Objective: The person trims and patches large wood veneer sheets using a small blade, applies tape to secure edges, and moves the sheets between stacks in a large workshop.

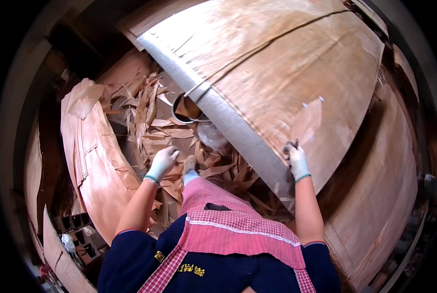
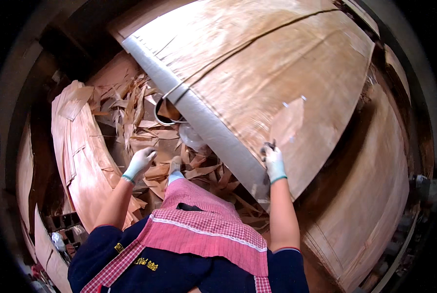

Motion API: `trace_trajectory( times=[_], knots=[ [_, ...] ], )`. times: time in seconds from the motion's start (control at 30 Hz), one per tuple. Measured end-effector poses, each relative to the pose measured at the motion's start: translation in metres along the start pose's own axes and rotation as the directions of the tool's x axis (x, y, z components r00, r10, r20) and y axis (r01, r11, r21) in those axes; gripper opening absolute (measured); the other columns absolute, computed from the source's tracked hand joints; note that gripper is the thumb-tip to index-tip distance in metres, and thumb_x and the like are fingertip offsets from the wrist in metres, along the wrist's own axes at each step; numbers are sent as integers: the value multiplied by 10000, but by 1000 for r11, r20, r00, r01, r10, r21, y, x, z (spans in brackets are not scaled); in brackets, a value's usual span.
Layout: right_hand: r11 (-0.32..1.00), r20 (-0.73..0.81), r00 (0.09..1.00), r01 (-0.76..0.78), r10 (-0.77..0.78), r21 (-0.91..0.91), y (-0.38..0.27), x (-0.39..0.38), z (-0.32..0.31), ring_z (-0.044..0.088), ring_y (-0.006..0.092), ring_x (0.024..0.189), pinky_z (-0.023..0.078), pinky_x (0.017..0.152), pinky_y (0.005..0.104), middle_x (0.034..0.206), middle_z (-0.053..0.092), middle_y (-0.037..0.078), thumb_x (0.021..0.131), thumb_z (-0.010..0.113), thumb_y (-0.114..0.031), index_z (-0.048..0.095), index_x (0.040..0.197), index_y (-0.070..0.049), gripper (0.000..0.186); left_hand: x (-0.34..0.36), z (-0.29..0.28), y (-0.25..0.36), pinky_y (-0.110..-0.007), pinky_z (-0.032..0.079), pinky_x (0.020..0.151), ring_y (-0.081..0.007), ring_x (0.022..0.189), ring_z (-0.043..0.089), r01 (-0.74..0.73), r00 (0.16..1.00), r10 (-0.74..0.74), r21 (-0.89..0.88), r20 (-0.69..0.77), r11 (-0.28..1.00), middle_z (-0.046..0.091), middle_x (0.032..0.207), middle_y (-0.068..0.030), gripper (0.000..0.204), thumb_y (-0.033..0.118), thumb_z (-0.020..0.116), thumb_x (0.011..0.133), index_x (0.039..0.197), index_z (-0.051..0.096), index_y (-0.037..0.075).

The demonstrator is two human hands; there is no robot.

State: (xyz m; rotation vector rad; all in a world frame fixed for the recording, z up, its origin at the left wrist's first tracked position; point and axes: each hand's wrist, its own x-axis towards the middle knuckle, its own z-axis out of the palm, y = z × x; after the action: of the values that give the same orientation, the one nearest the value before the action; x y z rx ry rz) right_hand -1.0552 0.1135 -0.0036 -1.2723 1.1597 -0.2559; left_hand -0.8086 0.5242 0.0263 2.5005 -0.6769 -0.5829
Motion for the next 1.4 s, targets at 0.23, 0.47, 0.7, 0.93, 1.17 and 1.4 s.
trace_trajectory(
  times=[0.23, 0.47, 0.7, 0.93, 1.17, 1.4],
  knots=[
    [984, 10, 984, 176, -176, 34, -42, -70, 100, 514, 60, 598, 413, 527, 215, 832, 630, 23, 966, 550, -252, 633, 1012, -10, 260, 161, 41, -56, -446, 490, 741, -350, 835, 598, -381, 914, 399, 171, -82, 909, 608, 875, -153, 126, 92, 581, 759, 863, 653, 85],
    [982, 119, 974, -188, 191, -33, -25, -100, 272, 602, 98, 700, 442, 561, 224, 911, 650, 33, 964, 561, -326, 634, 1003, -29, 308, 256, 75, -94, -410, 469, 688, -293, 830, 597, -486, 864, 490, 448, 115, 751, 618, 845, -131, 136, 140, 535, 818, 833, 653, 74],
    [794, 340, 807, -568, 483, 219, 55, -56, 329, 662, 147, 868, 440, 581, 234, 1063, 663, 98, 989, 503, -315, 558, 1200, -2, 381, 166, -29, -72, -458, 505, 650, -381, 742, 632, -406, 616, 620, -479, 486, 778, 637, 824, -177, 240, 310, 593, 912, 1033, 551, 108],
    [909, 224, 962, -230, 158, 348, -29, -81, 366, 547, 73, 598, 386, 504, 215, 781, 663, 21, 982, 500, -250, 641, 1010, -39, 255, 114, -35, -133, -475, 492, 759, -384, 873, 620, -534, 390, 595, -353, 703, 768, 638, 903, -189, 207, 254, 598, 871, 977, 579, 78],
    [596, 352, 897, 441, -268, -671, -69, -177, 312, 630, 381, 777, 497, 663, 457, 854, 642, 181, 799, 602, -125, 614, 1044, -107, 246, 151, -99, 9, -433, 357, 1061, -357, 1284, 414, -817, 152, 898, -458, 413, 349, 458, 1356, -187, 733, 123, 760, 667, 1332, 459, 51],
    [605, 350, 906, 419, -237, -677, -110, -257, 241, 658, 295, 776, 516, 670, 341, 871, 671, 121, 836, 623, -184, 662, 951, -83, 158, 93, -104, 74, -460, 494, 725, -399, 848, 616, -759, -183, 680, -541, 710, 361, 648, 907, -187, 237, 201, 631, 830, 1005, 615, 42]
  ],
)
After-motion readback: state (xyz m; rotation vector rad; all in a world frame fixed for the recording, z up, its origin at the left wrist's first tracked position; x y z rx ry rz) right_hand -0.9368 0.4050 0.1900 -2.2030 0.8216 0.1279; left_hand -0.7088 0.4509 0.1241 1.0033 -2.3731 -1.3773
